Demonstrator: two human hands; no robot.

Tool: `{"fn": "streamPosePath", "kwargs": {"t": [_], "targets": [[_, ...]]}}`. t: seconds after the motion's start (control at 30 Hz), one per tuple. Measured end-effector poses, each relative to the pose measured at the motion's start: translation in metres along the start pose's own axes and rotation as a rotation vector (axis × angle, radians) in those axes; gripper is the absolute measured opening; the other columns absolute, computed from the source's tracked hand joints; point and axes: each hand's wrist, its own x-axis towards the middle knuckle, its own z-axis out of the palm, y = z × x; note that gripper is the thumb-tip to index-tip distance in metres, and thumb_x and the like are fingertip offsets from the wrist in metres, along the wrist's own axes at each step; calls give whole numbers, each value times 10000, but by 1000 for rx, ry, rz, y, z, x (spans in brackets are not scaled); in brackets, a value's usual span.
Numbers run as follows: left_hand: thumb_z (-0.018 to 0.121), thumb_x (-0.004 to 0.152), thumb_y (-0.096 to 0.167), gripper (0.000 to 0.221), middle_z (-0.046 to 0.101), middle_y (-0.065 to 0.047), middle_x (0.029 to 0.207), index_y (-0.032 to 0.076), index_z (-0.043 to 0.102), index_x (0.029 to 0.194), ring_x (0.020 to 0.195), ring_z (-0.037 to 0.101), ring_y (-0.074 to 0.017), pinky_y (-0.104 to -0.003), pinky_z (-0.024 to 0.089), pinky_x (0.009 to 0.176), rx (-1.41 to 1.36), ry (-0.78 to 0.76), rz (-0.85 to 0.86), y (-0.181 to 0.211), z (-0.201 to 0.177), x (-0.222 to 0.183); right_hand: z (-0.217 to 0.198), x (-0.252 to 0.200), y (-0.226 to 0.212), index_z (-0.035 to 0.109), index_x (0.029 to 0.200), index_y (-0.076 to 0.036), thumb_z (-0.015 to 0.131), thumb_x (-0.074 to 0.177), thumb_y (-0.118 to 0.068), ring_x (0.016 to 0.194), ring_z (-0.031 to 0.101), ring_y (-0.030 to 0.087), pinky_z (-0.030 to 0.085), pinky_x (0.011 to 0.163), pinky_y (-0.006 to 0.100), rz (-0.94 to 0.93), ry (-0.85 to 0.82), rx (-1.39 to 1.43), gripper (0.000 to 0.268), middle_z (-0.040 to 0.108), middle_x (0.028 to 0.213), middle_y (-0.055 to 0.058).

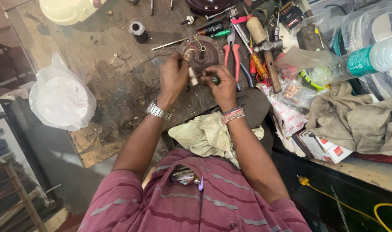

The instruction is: The person works on a small cylindrical electrical component on a cluttered workbench, using pliers and a screwdriver to strip and twist wires and adjust internal parts. The person wipes the component with a cloth and continues manipulating wires and small parts throughout the clip.

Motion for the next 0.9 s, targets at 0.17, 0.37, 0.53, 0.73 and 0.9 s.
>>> {"fn": "streamPosePath", "kwargs": {"t": [0.17, 0.37, 0.53, 0.73, 0.9], "targets": [[678, 942, 234, 236, 745, -179, 841, 13, 687, 1026, 731, 750, -302, -418, 554, 645, -130, -16, -22, 14, 0, 13, 2, 15, 14, 714, 1091, -22, 843, 876, -71, 946, 661, 185, 523, 865, 309, 48, 41, 91, 256, 715, 1030, 91], [723, 965, 229, 231, 762, -140, 858, 18, 697, 1055, 757, 758, -247, -381, 572, 687, -155, 48, 7, 21, 7, 35, 3, 44, 33, 707, 1105, -16, 845, 869, -90, 932, 681, 183, 524, 849, 302, 83, 15, 38, 283, 723, 1023, 86], [797, 939, 220, 603, 680, -172, 1210, 47, 488, 1428, 1037, 701, -260, -363, 594, 798, -265, -60, 180, 9, -1, 20, 11, 46, 39, 705, 1100, -16, 845, 844, -66, 933, 674, 199, 533, 850, 314, 71, 50, 28, 296, 711, 1021, 98], [921, 742, 118, 823, 479, -148, 1457, 168, 542, 1471, 1263, 588, -292, -357, 588, 944, -157, -250, 369, -4, -10, 15, 15, 41, 37, 699, 1087, -21, 820, 864, -16, 1011, 696, 227, 538, 905, 341, -30, 77, 40, 254, 722, 1065, 98], [919, 733, 74, 772, 468, -141, 1470, 199, 605, 1427, 1335, 534, -322, -391, 533, 1032, -123, -278, 487, -1, -13, 25, 14, 41, 31, 694, 1103, -26, 813, 876, -15, 1030, 702, 233, 541, 907, 341, -34, 90, 40, 257, 724, 1078, 102]]}}
